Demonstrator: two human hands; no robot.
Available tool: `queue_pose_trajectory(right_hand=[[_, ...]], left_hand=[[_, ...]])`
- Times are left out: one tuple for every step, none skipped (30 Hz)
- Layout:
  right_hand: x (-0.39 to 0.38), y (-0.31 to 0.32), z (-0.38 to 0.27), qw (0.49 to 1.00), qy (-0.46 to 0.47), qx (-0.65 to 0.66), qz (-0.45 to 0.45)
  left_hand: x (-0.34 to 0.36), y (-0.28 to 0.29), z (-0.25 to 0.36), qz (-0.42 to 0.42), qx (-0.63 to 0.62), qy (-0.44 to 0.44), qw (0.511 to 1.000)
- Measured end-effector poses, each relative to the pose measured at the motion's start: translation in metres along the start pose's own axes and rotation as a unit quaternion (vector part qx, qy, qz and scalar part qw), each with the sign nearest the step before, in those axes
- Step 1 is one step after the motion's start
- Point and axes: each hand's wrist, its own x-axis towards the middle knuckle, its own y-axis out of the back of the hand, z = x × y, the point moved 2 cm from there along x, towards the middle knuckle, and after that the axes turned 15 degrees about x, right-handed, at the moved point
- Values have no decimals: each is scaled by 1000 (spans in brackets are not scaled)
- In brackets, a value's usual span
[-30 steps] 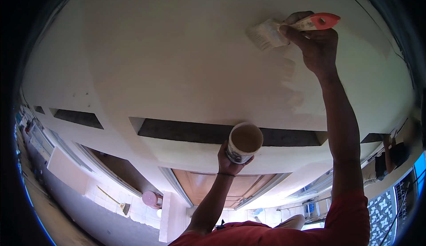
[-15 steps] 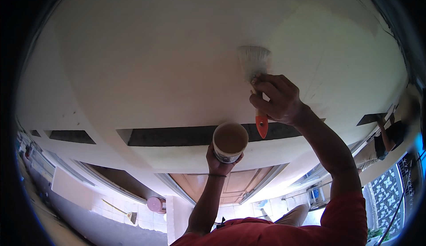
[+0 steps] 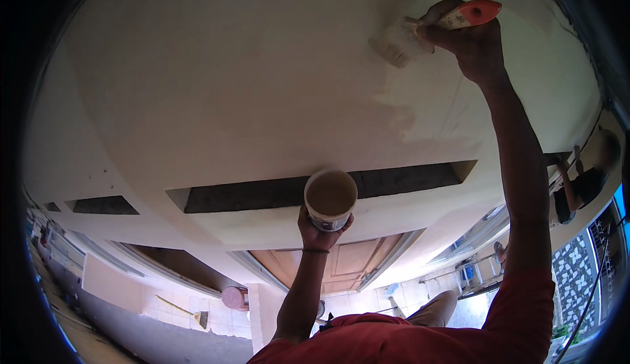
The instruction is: The person paints a ceiling using a paintbrush and a small paint container. They repeatedly dip the brush into the container and apply paint to the ceiling surface in long strokes, working along the edge near a dark trim.
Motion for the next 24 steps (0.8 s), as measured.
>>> queue_pose_trajectory(right_hand=[[8,5,-10,999,33,-39,4],[15,17,-9,997,38,-60,27],[26,22,-11,994,105,-43,-5],[32,26,-21,984,170,-30,-36],[34,33,-39,974,192,-86,-86],[38,38,-59,957,218,-131,-136],[37,35,-62,935,259,-198,-140],[36,32,-64,907,301,-260,-138],[26,8,-53,865,372,-325,-88],[13,-12,-41,812,436,-387,-38],[1,-31,-21,801,414,-430,-47],[-14,-47,-4,787,388,-476,-57],[-32,-60,9,792,390,-466,-63],[-49,-72,18,795,394,-456,-69],[-67,-87,25,810,392,-425,-96],[-85,-97,26,824,386,-397,-124],[-98,-98,23,856,361,-342,-141],[-107,-101,21,884,338,-282,-157],[-108,-100,19,907,314,-221,-172],[-102,-94,15,936,290,-152,-130],[-90,-90,9,957,265,-75,-86],[-78,-82,3,971,235,-1,-42],[-60,-65,3,965,260,-26,-3],[-41,-38,7,956,284,-57,36]], left_hand=[[0,-1,-1,-2,0,0,1000],[0,-1,0,5,1,0,1000],[-3,-1,2,13,2,-3,1000],[-5,0,2,20,2,-2,1000],[-7,-1,1,20,1,-2,1000],[-12,-2,5,23,5,-11,1000],[-8,-2,2,22,2,-4,1000],[-4,-2,1,20,-6,2,1000],[-3,-1,0,14,-10,4,1000],[0,-2,-3,8,-14,9,1000],[-4,-1,-1,10,-11,0,1000],[-5,-2,-1,9,-8,-5,1000],[-3,-2,-2,5,-5,-4,1000],[-1,-3,-2,8,-3,-1,1000],[0,-3,0,11,-1,-2,1000],[-1,-3,-1,15,0,2,1000],[-1,-3,-2,16,5,1,1000],[-1,-3,-1,17,11,-3,1000],[-1,-3,1,18,17,-8,1000],[-1,-4,1,19,4,-1,1000],[-4,-3,4,23,-9,1,1000],[-6,-2,5,28,-22,7,999],[-7,-3,6,24,-13,3,1000],[-5,-5,5,17,-4,4,1000]])
